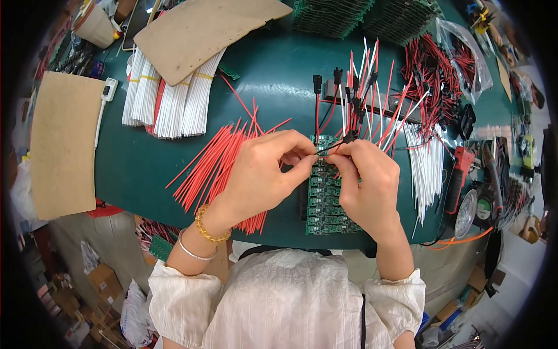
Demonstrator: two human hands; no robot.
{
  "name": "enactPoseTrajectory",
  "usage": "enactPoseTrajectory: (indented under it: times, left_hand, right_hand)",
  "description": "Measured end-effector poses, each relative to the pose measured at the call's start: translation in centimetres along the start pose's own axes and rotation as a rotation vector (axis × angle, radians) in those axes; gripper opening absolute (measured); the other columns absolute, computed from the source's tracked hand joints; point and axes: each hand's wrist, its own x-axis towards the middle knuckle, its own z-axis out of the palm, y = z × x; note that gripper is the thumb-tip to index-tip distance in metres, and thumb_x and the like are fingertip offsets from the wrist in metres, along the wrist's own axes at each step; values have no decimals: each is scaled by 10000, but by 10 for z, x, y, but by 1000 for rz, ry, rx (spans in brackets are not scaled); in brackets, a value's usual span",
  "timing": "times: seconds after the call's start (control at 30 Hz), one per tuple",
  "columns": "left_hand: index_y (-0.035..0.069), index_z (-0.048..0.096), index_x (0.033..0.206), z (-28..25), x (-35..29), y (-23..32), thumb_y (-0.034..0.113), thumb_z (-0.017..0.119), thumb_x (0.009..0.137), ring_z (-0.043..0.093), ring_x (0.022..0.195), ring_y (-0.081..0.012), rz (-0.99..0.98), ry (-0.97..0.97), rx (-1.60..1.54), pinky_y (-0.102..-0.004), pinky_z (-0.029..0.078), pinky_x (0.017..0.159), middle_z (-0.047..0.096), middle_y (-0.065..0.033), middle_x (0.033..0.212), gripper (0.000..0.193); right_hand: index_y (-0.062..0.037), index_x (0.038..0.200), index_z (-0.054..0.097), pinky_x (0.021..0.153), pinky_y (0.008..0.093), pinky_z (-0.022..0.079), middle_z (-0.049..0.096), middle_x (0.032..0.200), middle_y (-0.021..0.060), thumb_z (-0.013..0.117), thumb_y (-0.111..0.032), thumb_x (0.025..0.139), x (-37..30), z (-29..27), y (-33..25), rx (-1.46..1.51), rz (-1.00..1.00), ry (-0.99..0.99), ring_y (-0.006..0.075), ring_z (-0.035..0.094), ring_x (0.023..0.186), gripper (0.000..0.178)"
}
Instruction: The person solders red wires and white wires to a circuit board with a soldering iron, assembling electronic components.
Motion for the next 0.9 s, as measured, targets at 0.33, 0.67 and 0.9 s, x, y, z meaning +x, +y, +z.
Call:
enactPoseTrajectory:
  times: [0.33, 0.67, 0.9]
  left_hand:
    - [-25, 638, 880, 3, 0, -3, 30, 669, 809, 677, 709, -169, -27, 3, -13, -266, 547, 655, 675, -97, 812, 95]
    - [-28, 640, 892, 3, 0, -1, 30, 670, 813, 685, 726, -181, -8, -4, 29, -272, 555, 667, 677, -106, 829, 102]
    - [-24, 637, 882, 4, 2, -5, 21, 666, 814, 678, 729, -177, -30, 2, 7, -271, 552, 671, 668, -99, 817, 87]
  right_hand:
    - [-11, 806, 589, 550, 367, 477, 631, 703, 97, 679, 52, 723, -1, 5, 2, -55, -66, 35, 265, 611, 612, 138]
    - [-18, 797, 585, 560, 364, 476, 624, 697, 94, 685, 42, 715, -2, 4, 2, -56, -44, 25, 266, 611, 624, 142]
    - [-27, 845, 625, 577, 343, 481, 639, 721, 80, 705, 21, 711, -1, -3, -4, -102, -75, 37, 263, 611, 628, 163]
